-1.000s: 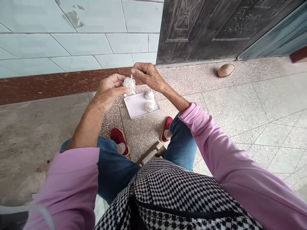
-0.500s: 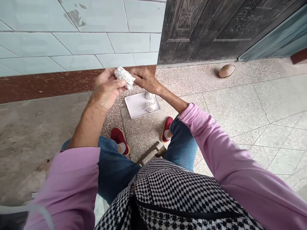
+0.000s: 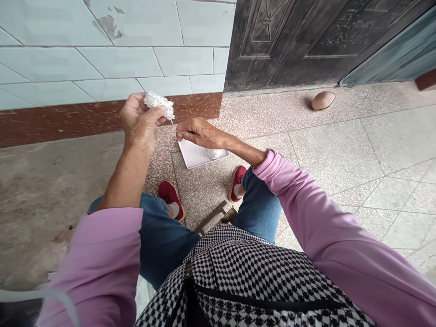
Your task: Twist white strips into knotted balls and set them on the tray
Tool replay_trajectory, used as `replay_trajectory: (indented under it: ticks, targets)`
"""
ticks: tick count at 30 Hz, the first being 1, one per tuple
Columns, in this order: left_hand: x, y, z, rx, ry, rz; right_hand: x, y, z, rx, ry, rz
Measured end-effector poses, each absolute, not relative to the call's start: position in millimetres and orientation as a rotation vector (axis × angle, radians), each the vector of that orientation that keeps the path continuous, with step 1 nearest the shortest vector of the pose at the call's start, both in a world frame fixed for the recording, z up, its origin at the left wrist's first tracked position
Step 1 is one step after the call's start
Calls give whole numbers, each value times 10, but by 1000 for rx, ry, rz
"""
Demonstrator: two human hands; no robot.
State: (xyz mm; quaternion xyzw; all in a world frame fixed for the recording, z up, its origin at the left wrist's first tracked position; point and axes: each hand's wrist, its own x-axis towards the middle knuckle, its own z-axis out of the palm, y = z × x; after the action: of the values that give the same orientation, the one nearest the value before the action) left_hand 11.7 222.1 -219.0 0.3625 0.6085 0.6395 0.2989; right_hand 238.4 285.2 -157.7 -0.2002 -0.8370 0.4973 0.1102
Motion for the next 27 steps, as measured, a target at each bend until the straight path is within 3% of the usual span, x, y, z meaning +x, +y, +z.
replay_trajectory:
  ticks: [5,10,17,27]
  targets:
    - [249,2267,-2202,1041,1654,1656,2467,3065,-1560,-611,-2416,1313]
    - [371,2127,-1999,991,1344,1464,2522,3359,-1711,-630,-2261,1280]
    - [361,2136,-1972,942,1096,1526,2430,3323,-1789,-664,-2346,1262]
    - [147,2297,-2293,1098,1544,1697,2335,3021,-1850,-522,-2538,1314]
